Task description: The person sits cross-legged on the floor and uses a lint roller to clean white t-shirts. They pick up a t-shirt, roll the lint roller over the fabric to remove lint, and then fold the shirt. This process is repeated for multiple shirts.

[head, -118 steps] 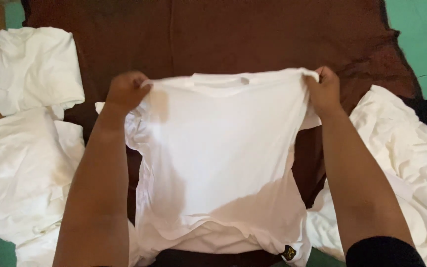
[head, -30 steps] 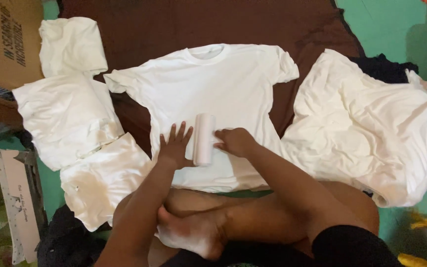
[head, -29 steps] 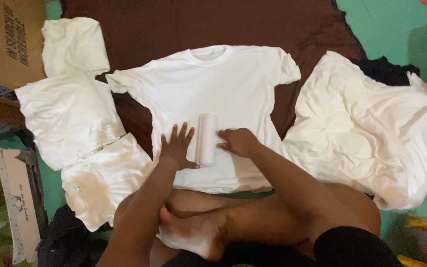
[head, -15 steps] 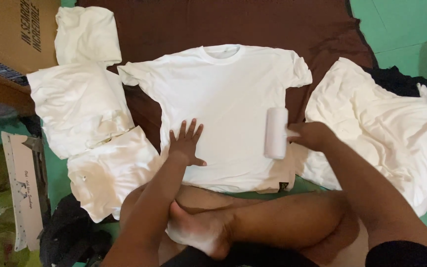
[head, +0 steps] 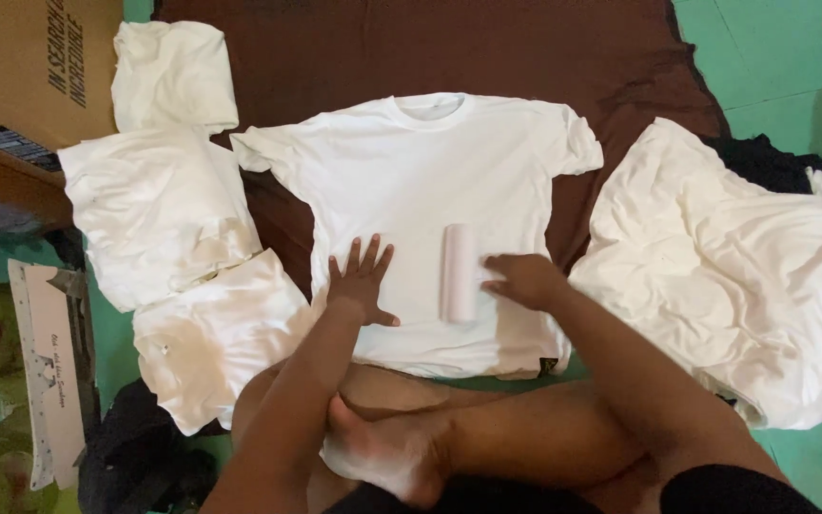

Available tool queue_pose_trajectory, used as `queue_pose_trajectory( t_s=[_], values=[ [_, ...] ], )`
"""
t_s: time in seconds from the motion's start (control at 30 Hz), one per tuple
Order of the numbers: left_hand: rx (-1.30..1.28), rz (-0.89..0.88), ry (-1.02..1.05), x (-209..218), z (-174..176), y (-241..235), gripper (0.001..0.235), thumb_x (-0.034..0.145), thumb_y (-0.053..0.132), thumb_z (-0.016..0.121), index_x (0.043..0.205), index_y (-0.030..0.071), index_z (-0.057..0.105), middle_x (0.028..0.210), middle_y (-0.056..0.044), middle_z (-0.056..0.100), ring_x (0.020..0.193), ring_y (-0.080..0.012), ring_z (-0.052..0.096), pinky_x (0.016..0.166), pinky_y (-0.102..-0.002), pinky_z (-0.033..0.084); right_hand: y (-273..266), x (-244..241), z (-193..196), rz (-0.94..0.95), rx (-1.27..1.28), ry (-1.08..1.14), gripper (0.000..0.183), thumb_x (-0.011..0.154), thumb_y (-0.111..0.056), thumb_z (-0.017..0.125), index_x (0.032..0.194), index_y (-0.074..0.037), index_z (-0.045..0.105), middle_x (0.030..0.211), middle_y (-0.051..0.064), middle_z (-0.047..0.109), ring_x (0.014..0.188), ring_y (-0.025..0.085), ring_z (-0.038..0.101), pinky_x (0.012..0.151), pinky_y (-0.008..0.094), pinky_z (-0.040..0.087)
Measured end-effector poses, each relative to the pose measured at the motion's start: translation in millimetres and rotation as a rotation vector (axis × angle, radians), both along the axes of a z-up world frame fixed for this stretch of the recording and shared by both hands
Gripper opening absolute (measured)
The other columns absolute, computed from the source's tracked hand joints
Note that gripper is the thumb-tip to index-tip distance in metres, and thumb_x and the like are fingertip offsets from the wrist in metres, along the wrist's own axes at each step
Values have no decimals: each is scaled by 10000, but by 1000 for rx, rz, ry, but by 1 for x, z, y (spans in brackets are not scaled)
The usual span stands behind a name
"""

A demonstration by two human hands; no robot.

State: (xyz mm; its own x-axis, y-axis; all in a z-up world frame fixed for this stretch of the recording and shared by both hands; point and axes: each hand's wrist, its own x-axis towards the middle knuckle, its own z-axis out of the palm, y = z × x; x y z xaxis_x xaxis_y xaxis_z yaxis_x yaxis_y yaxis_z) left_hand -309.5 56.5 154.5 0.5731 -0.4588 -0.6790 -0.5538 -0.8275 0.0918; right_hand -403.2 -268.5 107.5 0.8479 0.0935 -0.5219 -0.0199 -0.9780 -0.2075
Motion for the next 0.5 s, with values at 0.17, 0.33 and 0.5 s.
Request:
queue_pose_trajectory(
  t_s=[0.17,0.33,0.5],
  values=[
    [10,2,14,-2,0,-1,1312,788,716,738,1652,276,-146,1725,-14,-220,1587,-300,-163,1235,-658,-14,-105,-26,6,-78,-142,15,685,971,-704,422,1508,-293,526,1485,-1,616,1336,266,605,1115,443,479],
    [14,10,6,-2,1,-1,1313,788,712,745,1652,278,-142,1725,-14,-219,1587,-301,-162,1235,-658,-18,-192,-55,21,-209,-283,88,724,937,-755,430,1504,-317,540,1489,-2,631,1355,273,608,1142,448,485],
    [17,17,5,-2,3,-2,1316,787,704,752,1652,276,-144,1725,-12,-220,1589,-304,-156,1235,-660,-7,-165,-46,41,-293,-205,-22,671,958,-691,472,1494,-294,552,1466,11,644,1326,299,620,1120,460,490]
  ],
)
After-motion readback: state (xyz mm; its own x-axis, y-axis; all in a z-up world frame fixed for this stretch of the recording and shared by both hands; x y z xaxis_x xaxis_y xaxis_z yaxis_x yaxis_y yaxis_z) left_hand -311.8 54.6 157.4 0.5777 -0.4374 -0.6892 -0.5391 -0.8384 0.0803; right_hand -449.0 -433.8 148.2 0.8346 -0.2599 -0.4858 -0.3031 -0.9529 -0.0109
